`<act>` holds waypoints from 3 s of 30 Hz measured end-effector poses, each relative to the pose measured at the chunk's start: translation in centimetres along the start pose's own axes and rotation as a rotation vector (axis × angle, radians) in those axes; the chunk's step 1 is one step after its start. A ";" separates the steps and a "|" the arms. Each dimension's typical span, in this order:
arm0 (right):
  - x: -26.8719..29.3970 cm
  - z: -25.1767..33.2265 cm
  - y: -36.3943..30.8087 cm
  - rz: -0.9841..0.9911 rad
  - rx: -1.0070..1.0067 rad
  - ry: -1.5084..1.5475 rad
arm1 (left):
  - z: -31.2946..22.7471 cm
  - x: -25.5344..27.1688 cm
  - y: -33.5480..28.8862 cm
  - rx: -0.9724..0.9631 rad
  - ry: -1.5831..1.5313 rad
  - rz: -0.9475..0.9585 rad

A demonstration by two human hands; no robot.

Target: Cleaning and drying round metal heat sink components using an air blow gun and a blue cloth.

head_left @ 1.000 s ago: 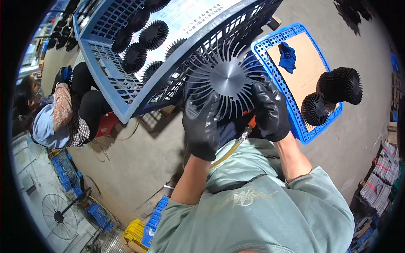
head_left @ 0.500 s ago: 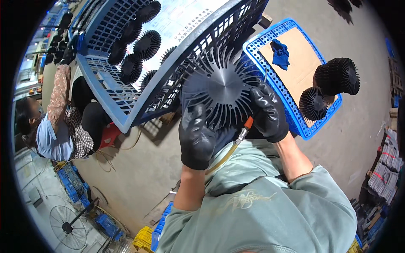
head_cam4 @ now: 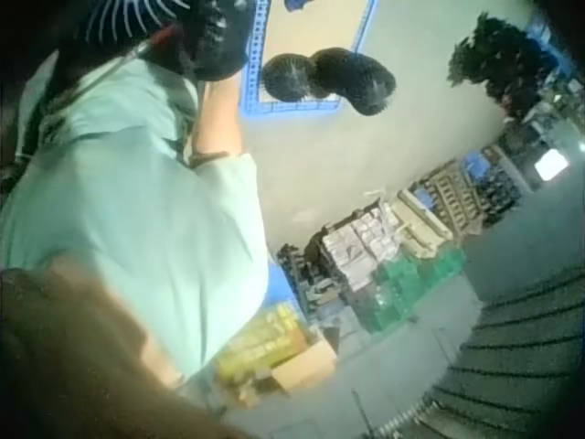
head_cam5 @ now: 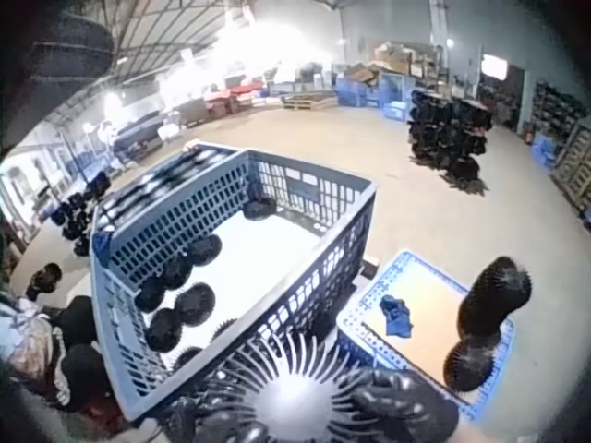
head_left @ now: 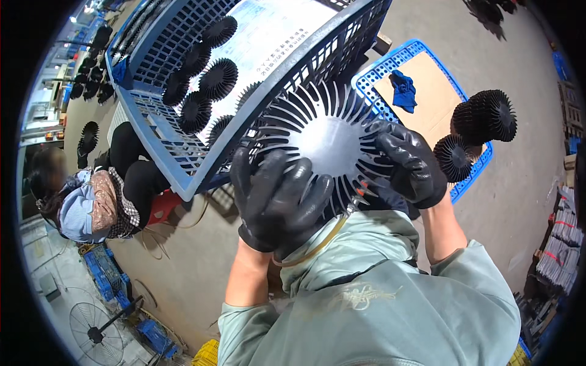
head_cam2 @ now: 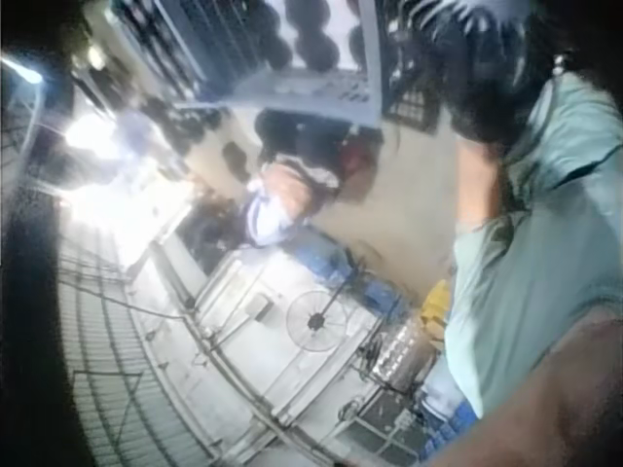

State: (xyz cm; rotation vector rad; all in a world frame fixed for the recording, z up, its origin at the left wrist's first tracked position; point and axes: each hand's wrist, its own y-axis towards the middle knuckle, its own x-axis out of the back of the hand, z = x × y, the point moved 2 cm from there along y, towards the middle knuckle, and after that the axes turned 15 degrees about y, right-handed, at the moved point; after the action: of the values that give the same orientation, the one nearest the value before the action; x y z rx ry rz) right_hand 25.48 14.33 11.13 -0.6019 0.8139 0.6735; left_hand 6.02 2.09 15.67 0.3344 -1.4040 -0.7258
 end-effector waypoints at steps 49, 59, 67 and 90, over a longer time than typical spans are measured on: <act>2.9 -4.4 1.8 -0.123 -0.089 0.063 | -4.1 -6.5 -9.2 1.002 -0.706 0.027; -0.4 -4.2 2.4 -0.178 0.182 -0.605 | -3.6 -7.1 -8.8 0.884 -0.679 0.070; 1.3 -5.0 3.1 -0.055 0.111 -0.547 | -3.2 -6.3 -8.7 0.752 -0.474 0.114; 1.6 -5.2 2.7 -0.092 0.081 -0.789 | -2.5 -4.4 -6.8 0.645 -0.271 0.176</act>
State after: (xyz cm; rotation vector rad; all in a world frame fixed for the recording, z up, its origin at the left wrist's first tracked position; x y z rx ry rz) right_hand 21.95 12.88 6.33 -0.2541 0.0756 0.7137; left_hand 6.69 -0.68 7.70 0.6195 -1.8861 -0.1564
